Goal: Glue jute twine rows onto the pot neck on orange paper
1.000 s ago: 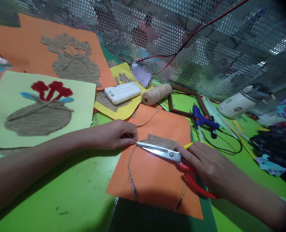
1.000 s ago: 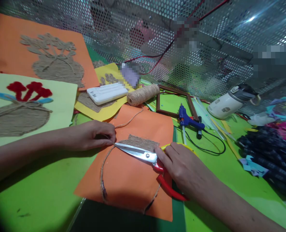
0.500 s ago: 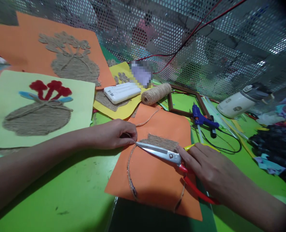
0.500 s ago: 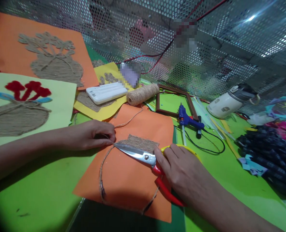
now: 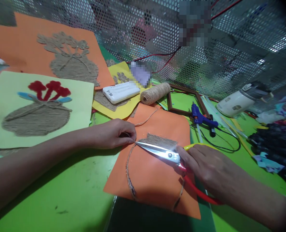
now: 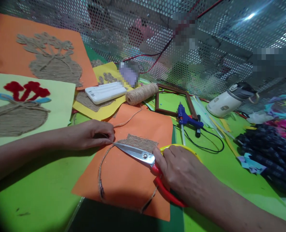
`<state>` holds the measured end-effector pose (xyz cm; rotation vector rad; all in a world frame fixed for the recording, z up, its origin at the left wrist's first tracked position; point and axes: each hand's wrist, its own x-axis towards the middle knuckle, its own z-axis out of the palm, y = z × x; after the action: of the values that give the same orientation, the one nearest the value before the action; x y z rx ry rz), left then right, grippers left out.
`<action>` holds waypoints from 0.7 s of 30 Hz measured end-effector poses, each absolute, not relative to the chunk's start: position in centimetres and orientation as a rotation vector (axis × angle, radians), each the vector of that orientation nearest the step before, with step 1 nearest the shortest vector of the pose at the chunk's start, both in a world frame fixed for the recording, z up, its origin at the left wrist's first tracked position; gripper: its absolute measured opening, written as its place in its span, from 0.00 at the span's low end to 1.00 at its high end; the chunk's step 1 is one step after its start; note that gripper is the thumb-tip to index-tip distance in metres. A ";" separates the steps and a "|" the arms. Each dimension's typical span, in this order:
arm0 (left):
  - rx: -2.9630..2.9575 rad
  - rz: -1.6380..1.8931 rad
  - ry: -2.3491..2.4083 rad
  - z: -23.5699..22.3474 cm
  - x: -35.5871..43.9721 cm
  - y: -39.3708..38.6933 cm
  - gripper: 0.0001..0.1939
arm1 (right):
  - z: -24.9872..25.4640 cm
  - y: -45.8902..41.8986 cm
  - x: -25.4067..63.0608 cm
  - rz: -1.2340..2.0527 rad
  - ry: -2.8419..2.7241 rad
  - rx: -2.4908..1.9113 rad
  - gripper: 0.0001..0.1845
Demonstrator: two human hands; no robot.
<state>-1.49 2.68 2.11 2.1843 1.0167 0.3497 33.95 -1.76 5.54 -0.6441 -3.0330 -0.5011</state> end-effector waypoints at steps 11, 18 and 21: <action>1.798 0.467 1.049 2.3 -2.0 3.0 0.13 | 4.7 -2.0 34.4 -0.509 -2.932 -0.684 0.23; 2.035 0.433 1.091 2.1 -2.2 2.5 0.06 | 4.9 -3.9 40.8 -0.269 -2.736 -1.161 0.32; 2.115 0.412 1.014 2.3 -2.2 2.5 0.10 | 3.9 -5.4 44.1 -0.220 -2.622 -1.310 0.34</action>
<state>-2.24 2.45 2.35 2.1149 1.0139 0.4120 44.15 -5.42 3.87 -1.3096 -2.6215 -0.2197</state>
